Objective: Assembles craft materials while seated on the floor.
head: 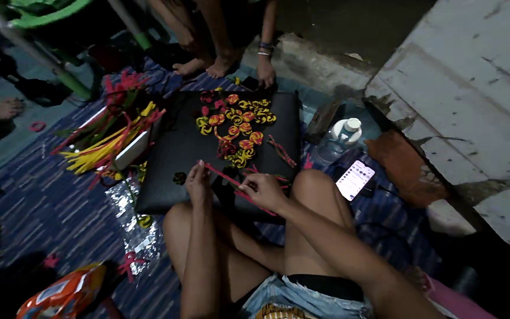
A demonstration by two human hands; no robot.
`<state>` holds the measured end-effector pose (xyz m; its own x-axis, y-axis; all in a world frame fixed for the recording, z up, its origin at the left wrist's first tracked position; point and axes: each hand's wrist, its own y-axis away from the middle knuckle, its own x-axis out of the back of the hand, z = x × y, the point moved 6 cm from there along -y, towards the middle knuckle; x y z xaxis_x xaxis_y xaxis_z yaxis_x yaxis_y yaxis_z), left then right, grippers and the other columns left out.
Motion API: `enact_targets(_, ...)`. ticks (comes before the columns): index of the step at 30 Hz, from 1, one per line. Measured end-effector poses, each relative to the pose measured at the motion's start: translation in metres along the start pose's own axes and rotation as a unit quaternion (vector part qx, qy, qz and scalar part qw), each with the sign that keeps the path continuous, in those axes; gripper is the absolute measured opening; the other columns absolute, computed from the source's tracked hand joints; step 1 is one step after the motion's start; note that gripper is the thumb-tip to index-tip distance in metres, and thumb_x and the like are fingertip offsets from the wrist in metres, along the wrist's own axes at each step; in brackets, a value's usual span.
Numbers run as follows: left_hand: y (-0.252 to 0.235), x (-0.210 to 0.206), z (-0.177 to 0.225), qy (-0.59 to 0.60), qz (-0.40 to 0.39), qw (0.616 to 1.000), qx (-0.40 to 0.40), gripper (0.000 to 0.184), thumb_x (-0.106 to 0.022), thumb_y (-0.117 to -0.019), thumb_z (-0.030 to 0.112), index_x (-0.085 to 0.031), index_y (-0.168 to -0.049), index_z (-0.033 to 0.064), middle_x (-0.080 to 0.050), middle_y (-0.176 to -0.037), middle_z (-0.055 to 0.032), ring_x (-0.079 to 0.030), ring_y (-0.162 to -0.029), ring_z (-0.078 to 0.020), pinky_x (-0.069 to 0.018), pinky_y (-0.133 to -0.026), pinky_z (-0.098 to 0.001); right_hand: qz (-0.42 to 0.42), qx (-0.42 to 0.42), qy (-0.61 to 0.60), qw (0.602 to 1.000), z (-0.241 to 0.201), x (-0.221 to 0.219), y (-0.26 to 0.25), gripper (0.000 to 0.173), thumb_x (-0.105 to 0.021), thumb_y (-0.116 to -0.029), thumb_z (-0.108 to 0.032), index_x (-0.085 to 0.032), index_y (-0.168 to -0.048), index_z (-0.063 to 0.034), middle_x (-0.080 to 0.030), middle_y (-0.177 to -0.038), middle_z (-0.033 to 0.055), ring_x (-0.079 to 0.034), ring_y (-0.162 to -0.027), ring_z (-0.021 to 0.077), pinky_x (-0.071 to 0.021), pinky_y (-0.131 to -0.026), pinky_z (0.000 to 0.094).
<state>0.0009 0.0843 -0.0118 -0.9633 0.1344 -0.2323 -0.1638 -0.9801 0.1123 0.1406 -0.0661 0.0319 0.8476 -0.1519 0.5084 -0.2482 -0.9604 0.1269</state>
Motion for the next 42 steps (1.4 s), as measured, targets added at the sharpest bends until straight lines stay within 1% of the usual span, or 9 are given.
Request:
enact_targets(6,0.004,0.002,0.013,-0.011,-0.003,1.0,-0.026,0.02,-0.041,-0.11,0.015,-0.059,-0.102,0.009,-0.064,-0.078,0.0087,-0.062,-0.067,-0.0003,-0.0544,-0.065,-0.018,-0.017,-0.01,0.043,0.999,-0.009,-0.005,-0.003,0.035,-0.051,-0.1072,-0.025,-0.07,-0.111,0.0029,-0.071,-0.11,0.0206,-0.067,-0.11,0.0338,-0.0472,-0.101,0.0525)
enact_targets(15,0.005,0.0,0.017,-0.008,-0.007,1.0,-0.028,0.027,-0.034,-0.1121,0.021,-0.056,-0.099,0.0146,-0.059,-0.072,0.0111,-0.057,-0.062,0.0013,-0.0503,-0.06,-0.0161,0.035,0.016,0.043,0.998,-0.01,0.002,-0.009,0.033,-0.05,-0.1073,-0.022,-0.071,-0.109,0.0035,-0.072,-0.111,0.0191,-0.066,-0.112,0.0315,-0.0427,-0.105,0.0516)
enact_targets(20,0.001,0.005,0.013,-0.002,0.008,1.0,0.006,0.028,-0.033,-0.1125,0.026,-0.054,-0.096,0.0192,-0.06,-0.075,0.0122,-0.06,-0.067,0.0017,-0.0506,-0.064,-0.0161,0.014,0.134,0.0,0.991,-0.014,-0.006,-0.01,0.029,-0.057,-0.1041,-0.02,-0.073,-0.105,0.004,-0.073,-0.101,0.0194,-0.069,-0.101,0.0335,-0.0498,-0.095,0.052)
enact_targets(27,0.003,-0.006,0.017,0.052,-0.083,0.995,-0.011,0.034,-0.024,-0.1133,0.021,-0.054,-0.098,0.0192,-0.064,-0.073,0.0139,-0.065,-0.07,0.0027,-0.0557,-0.068,-0.015,-0.064,0.062,0.002,0.996,-0.003,0.003,-0.007,0.036,-0.063,-0.1019,-0.029,-0.071,-0.099,0.0058,-0.07,-0.094,0.0199,-0.066,-0.093,0.0337,-0.0494,-0.086,0.0542)
enact_targets(29,0.006,-0.011,0.02,0.033,-0.125,0.991,-0.043,0.034,-0.022,-0.1122,0.015,-0.054,-0.099,0.0171,-0.066,-0.073,0.0132,-0.067,-0.068,-0.0001,-0.058,-0.067,-0.0173,-0.013,0.035,-0.03,0.999,0.003,0.013,-0.006,0.042,-0.069,-0.0973,-0.038,-0.07,-0.098,0.004,-0.068,-0.089,0.0162,-0.065,-0.087,0.0293,-0.0496,-0.082,0.0507)
enact_targets(33,0.024,-0.025,0.029,-0.019,-0.185,0.977,-0.105,0.031,-0.028,-0.1086,0.006,-0.055,-0.1,0.0169,-0.069,-0.078,0.0141,-0.067,-0.066,0.0002,-0.0576,-0.063,-0.017,0.132,0.045,-0.112,0.984,0.002,0.029,-0.002,0.043,-0.074,-0.0927,-0.038,-0.069,-0.093,0.0046,-0.067,-0.085,0.0147,-0.064,-0.082,0.0254,-0.0508,-0.077,0.0455)
enact_targets(35,0.031,-0.032,0.034,-0.032,-0.24,0.959,-0.146,0.028,-0.037,-0.107,0.007,-0.06,-0.1,0.0211,-0.071,-0.081,0.0149,-0.067,-0.068,0.0001,-0.0575,-0.063,-0.0173,0.162,0.079,-0.141,0.973,-0.001,0.026,-0.003,0.039,-0.075,-0.0924,-0.033,-0.069,-0.095,0.0053,-0.068,-0.087,0.0149,-0.065,-0.082,0.0238,-0.0519,-0.077,0.0427)
enact_targets(39,0.042,-0.05,0.053,-0.095,-0.346,0.892,-0.275,0.015,-0.058,-0.1044,0.024,-0.071,-0.108,0.0302,-0.072,-0.098,0.0204,-0.067,-0.081,0.0037,-0.0577,-0.071,-0.0159,0.216,0.145,-0.181,0.949,-0.006,0.024,-0.001,0.029,-0.077,-0.091,-0.021,-0.072,-0.104,0.0048,-0.07,-0.092,0.0151,-0.063,-0.078,0.0186,-0.0522,-0.072,0.0343)
enact_targets(42,0.058,-0.067,0.069,-0.154,-0.351,0.859,-0.341,0.011,-0.062,-0.102,0.023,-0.072,-0.105,0.0192,-0.067,-0.105,0.0169,-0.063,-0.091,0.0064,-0.0548,-0.078,-0.0129,0.293,0.139,-0.174,0.93,-0.006,0.033,0.003,0.027,-0.08,-0.0868,-0.019,-0.075,-0.104,0.0016,-0.068,-0.088,0.0128,-0.059,-0.074,0.0164,-0.0504,-0.068,0.0331)
